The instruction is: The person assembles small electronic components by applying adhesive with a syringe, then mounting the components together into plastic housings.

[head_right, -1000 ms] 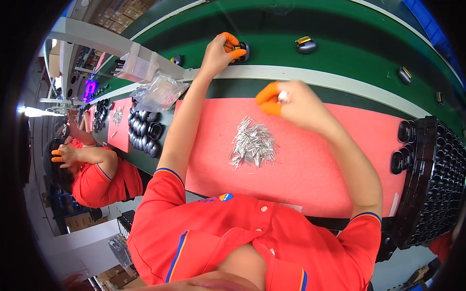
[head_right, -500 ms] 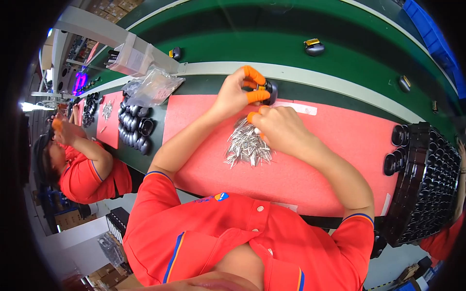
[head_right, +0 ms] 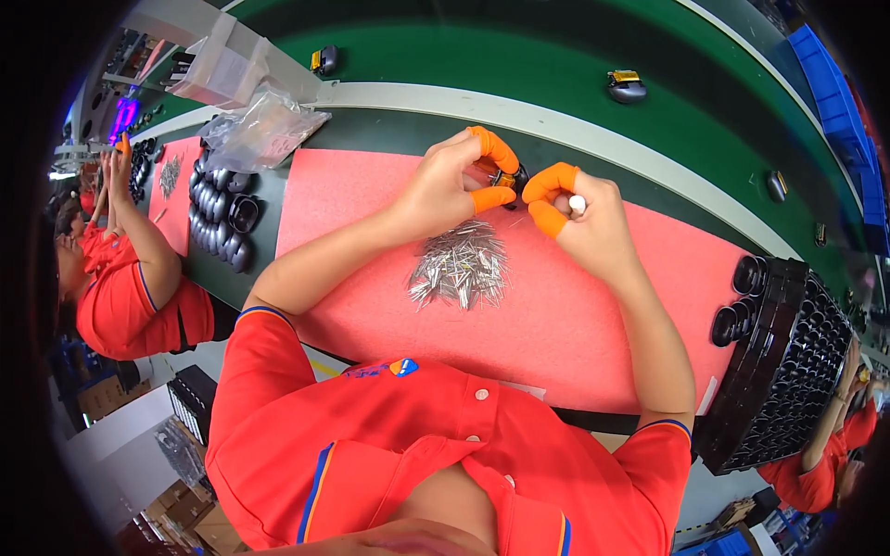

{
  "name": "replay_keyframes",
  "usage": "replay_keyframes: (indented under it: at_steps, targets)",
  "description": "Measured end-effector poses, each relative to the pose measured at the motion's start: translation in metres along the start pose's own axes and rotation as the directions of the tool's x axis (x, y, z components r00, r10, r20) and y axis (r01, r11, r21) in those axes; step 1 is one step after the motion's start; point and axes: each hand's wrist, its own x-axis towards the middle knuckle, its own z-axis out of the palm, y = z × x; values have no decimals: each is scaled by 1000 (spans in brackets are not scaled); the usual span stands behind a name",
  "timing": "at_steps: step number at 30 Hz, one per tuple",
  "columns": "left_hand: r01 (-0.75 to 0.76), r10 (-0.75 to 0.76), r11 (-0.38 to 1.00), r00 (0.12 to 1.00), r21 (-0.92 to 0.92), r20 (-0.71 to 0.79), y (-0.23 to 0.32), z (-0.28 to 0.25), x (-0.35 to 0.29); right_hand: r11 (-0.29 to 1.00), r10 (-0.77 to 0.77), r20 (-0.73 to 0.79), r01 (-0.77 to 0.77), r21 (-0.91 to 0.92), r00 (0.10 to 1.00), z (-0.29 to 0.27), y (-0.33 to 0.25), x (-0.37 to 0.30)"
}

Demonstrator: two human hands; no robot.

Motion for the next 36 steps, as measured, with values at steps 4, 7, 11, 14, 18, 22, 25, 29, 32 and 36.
replay_keyframes:
  at_steps: [4, 7, 11, 14, 18, 22, 25, 29, 32, 36]
  targets:
    - [-45, 45, 999, 999, 9, -4, -2, 3, -2, 993, 39, -20, -36, 115, 999, -1, -1, -1]
    - [-59, 60, 997, 998, 53, -1, 2, 4, -5, 979, 19, -95, 1, 203, 995, -1, 9, 2]
    - [-55, 54, 997, 998, 58, 9, -3, 5, -6, 994, -95, -89, 99, 38, 991, 1, 1, 3]
    - [-116, 116, 993, 992, 9, -55, -4, 6, -5, 987, -160, -108, 158, -26, 981, 4, 1, 2]
    - [-88, 88, 996, 995, 6, -43, -2, 5, -5, 982, -185, -103, 179, -62, 977, 3, 1, 2]
    - [-75, 79, 994, 996, 80, -45, -1, 7, -5, 974, -223, -112, 218, -60, 968, 6, 2, 1]
    - [-91, 94, 993, 994, 70, -51, 0, 7, -5, 970, -230, -108, 219, -102, 967, 6, -1, 1]
    - [-84, 87, 995, 995, 52, -51, -3, 6, -4, 954, -270, -78, 256, -156, 960, 4, -5, 1]
    - [-73, 74, 993, 997, 90, -13, -3, 6, -4, 962, -249, -59, 240, -128, 967, 4, -4, 1]
    - [-77, 80, 993, 997, 91, -25, -3, 7, -4, 928, -318, -100, 288, -236, 943, 6, -3, 1]
